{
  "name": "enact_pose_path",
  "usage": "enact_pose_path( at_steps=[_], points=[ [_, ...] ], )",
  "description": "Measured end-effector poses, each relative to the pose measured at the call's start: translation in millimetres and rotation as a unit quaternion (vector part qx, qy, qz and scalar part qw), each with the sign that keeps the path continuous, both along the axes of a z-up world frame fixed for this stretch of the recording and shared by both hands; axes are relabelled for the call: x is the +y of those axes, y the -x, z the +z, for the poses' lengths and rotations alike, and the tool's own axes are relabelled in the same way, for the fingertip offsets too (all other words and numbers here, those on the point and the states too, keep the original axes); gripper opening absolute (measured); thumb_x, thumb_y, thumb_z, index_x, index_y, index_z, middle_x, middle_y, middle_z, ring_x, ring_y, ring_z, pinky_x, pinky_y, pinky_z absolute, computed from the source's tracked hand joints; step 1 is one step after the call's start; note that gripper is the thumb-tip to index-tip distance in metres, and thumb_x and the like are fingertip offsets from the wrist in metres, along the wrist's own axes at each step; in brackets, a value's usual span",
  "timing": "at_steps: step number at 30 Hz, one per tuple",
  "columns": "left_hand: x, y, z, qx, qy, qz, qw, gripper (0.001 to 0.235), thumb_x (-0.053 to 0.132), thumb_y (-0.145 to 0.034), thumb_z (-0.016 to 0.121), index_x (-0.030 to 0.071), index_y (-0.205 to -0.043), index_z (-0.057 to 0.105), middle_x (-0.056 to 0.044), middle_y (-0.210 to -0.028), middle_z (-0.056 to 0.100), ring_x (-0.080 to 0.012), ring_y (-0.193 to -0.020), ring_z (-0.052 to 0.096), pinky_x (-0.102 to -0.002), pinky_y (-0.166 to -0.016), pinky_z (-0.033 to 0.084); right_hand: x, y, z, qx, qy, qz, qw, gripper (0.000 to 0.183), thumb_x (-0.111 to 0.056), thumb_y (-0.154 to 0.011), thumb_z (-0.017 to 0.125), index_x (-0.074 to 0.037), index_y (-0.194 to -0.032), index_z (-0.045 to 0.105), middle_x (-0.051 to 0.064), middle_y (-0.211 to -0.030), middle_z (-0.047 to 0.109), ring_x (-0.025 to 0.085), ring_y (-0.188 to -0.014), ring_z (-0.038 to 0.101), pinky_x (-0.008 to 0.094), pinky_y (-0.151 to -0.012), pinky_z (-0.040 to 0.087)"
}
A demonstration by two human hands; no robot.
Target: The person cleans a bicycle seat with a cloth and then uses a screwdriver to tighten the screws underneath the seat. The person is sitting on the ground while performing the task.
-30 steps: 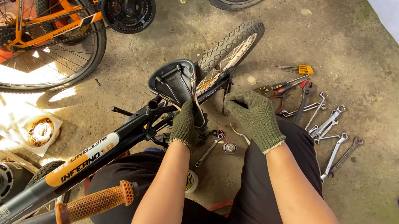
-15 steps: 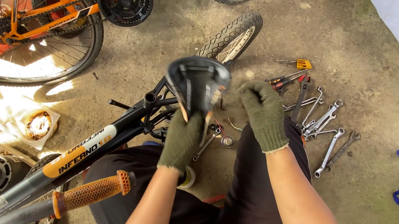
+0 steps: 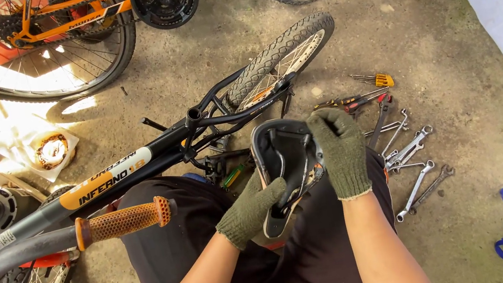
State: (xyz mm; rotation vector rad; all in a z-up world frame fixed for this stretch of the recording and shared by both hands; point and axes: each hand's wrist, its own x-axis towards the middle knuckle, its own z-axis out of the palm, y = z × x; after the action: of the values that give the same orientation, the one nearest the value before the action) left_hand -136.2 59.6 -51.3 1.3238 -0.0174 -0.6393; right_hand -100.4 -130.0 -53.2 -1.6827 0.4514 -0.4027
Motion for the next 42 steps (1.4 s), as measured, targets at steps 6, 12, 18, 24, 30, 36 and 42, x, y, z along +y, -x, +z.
enact_pose_path(
  at_steps=[6,12,18,24,30,36,42],
  points=[
    [4.6,-7.2,-0.3,0.083,0.143,0.013,0.986,0.056,0.022,-0.085,0.066,0.001,-0.135,0.052,-0.015,-0.116,0.064,-0.0193,-0.096,0.061,-0.034,-0.086,0.053,5.7,11.4,34.7,-0.022,0.157,0.050,0.986,0.021,-0.012,-0.088,0.075,-0.002,-0.107,0.077,0.005,-0.094,0.079,0.014,-0.079,0.071,0.025,-0.073,0.056],
    [3.9,-14.7,-2.9,0.064,0.104,0.045,0.992,0.069,0.021,-0.084,0.066,0.004,-0.149,0.046,-0.013,-0.131,0.062,-0.0188,-0.107,0.059,-0.033,-0.092,0.051,12.2,16.8,45.2,-0.049,0.201,0.043,0.977,0.022,-0.009,-0.087,0.075,-0.001,-0.108,0.077,0.008,-0.096,0.079,0.015,-0.079,0.072,0.026,-0.071,0.057],
    [5.5,-14.1,-3.9,0.041,0.046,0.033,0.998,0.066,0.020,-0.084,0.067,0.006,-0.147,0.049,-0.011,-0.124,0.065,-0.0161,-0.100,0.060,-0.030,-0.087,0.052,14.7,15.9,51.5,-0.065,0.246,0.043,0.966,0.021,-0.008,-0.087,0.078,0.000,-0.107,0.077,0.008,-0.101,0.079,0.017,-0.084,0.075,0.027,-0.076,0.059],
    [3.9,-15.6,-8.5,0.042,0.079,0.018,0.996,0.065,0.015,-0.084,0.068,0.004,-0.145,0.049,-0.013,-0.127,0.066,-0.0193,-0.107,0.062,-0.033,-0.092,0.054,13.8,13.2,55.5,-0.121,0.316,0.073,0.938,0.016,-0.007,-0.083,0.080,-0.005,-0.099,0.079,0.008,-0.098,0.073,0.022,-0.090,0.067,0.033,-0.082,0.055],
    [4.4,-14.9,-6.2,0.009,0.047,-0.009,0.999,0.069,0.017,-0.080,0.070,0.005,-0.145,0.050,-0.013,-0.133,0.065,-0.0212,-0.116,0.061,-0.036,-0.099,0.052,10.9,10.4,52.9,-0.138,0.379,0.077,0.912,0.019,-0.007,-0.078,0.083,-0.007,-0.096,0.080,0.007,-0.096,0.072,0.025,-0.091,0.065,0.037,-0.085,0.054],
    [4.2,-19.2,6.6,0.023,-0.022,-0.017,0.999,0.078,0.024,-0.076,0.073,0.010,-0.148,0.047,-0.013,-0.133,0.066,-0.0224,-0.114,0.065,-0.036,-0.096,0.056,15.8,8.9,55.1,-0.155,0.422,0.061,0.891,0.018,-0.008,-0.078,0.083,-0.007,-0.095,0.077,0.007,-0.096,0.072,0.025,-0.089,0.065,0.037,-0.085,0.055],
    [6.1,-18.4,-4.9,-0.022,-0.012,-0.023,0.999,0.074,0.021,-0.078,0.075,0.009,-0.147,0.048,-0.012,-0.132,0.067,-0.0217,-0.114,0.065,-0.036,-0.096,0.056,15.1,8.3,50.1,-0.166,0.418,0.040,0.892,0.019,-0.007,-0.078,0.085,-0.007,-0.095,0.078,0.006,-0.095,0.074,0.025,-0.089,0.067,0.038,-0.086,0.057]
  ],
)
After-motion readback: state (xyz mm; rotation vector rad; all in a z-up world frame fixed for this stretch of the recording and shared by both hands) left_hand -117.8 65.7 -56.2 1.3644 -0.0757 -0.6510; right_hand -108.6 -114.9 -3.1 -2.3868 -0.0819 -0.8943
